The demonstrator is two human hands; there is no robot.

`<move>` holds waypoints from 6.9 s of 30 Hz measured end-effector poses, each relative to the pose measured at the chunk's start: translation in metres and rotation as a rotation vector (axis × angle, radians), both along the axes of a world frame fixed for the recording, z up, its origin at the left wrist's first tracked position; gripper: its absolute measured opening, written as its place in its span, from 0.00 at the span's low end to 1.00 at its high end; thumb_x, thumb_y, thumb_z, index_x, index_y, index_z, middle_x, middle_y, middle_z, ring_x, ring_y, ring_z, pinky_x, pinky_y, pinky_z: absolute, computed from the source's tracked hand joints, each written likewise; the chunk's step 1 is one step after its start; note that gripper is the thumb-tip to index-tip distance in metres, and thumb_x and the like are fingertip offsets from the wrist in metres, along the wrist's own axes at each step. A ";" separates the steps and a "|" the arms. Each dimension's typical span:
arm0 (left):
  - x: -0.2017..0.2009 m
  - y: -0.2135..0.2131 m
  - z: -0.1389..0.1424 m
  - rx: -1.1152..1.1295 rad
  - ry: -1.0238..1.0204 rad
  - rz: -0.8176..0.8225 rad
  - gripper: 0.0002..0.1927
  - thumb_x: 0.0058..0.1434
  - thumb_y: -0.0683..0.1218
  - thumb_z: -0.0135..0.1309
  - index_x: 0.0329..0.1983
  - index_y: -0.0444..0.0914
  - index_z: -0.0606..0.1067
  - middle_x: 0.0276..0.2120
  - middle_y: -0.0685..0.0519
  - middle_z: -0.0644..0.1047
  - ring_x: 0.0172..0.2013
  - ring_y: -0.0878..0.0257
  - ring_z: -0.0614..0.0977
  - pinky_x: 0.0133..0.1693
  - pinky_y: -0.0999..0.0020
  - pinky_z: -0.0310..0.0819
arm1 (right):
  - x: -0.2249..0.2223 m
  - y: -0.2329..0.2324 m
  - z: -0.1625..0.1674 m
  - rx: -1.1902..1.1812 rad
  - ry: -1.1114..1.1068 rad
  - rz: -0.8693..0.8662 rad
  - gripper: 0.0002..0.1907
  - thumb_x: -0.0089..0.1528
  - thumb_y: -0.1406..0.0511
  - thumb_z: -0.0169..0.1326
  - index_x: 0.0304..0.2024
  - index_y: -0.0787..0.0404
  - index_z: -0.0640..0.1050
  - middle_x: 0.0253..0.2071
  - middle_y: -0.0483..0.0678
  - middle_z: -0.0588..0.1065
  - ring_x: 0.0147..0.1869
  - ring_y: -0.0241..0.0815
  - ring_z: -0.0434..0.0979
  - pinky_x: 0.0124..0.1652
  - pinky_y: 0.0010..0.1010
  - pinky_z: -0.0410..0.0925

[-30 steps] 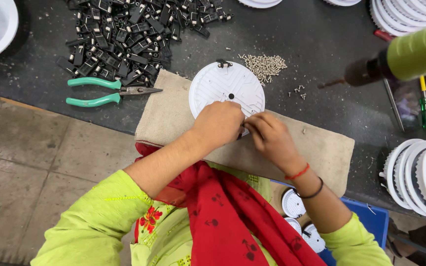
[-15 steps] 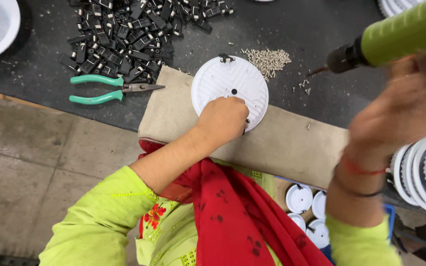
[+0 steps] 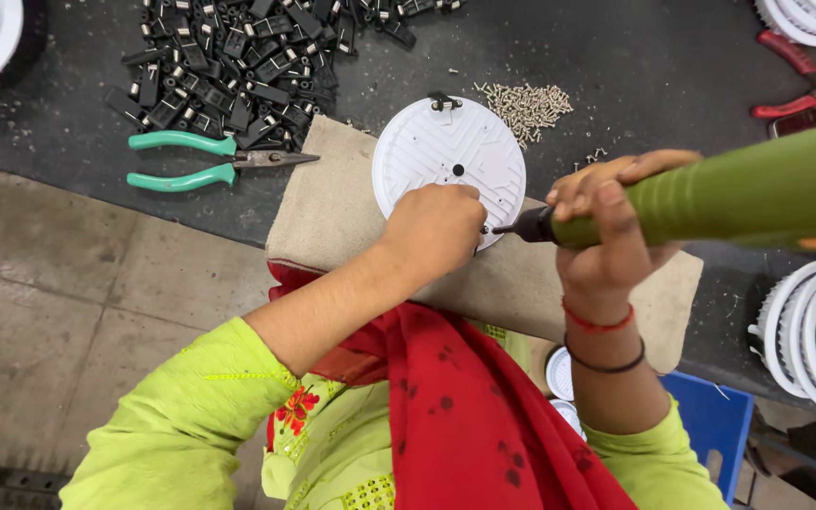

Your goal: The person attaches black mounting brackets to white round plastic lamp bases at a workbench. They pick up small screws, position a bracket on the lamp base, and drive the screws in using a green electric screwdriver, repeating the cycle on successive lamp bases.

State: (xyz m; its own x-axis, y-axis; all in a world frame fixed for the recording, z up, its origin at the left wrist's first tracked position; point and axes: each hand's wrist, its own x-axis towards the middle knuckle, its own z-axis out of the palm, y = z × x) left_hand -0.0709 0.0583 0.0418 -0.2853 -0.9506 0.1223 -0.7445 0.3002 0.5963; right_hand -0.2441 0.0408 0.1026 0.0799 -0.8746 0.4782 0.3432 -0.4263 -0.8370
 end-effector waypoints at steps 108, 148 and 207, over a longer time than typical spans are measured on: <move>-0.008 0.062 -0.012 -0.089 0.325 0.202 0.08 0.55 0.47 0.65 0.31 0.39 0.78 0.26 0.47 0.80 0.31 0.47 0.82 0.34 0.54 0.75 | -0.025 0.054 -0.072 0.436 0.584 0.162 0.10 0.62 0.72 0.61 0.46 0.67 0.82 0.44 0.46 0.81 0.46 0.33 0.79 0.46 0.25 0.71; 0.049 0.055 -0.027 1.173 1.061 -0.211 0.15 0.56 0.46 0.67 0.42 0.32 0.80 0.33 0.54 0.81 0.33 0.67 0.80 0.37 0.72 0.76 | -0.030 0.078 -0.048 0.122 0.814 0.328 0.05 0.64 0.68 0.52 0.35 0.64 0.76 0.28 0.51 0.74 0.29 0.45 0.74 0.32 0.34 0.68; 0.013 0.007 -0.003 -0.106 -0.024 -0.052 0.09 0.57 0.49 0.60 0.26 0.39 0.80 0.32 0.53 0.77 0.36 0.54 0.81 0.36 0.56 0.76 | -0.136 -0.104 -0.036 0.202 1.324 0.022 0.10 0.62 0.70 0.58 0.46 0.59 0.83 0.41 0.49 0.81 0.41 0.40 0.82 0.41 0.29 0.74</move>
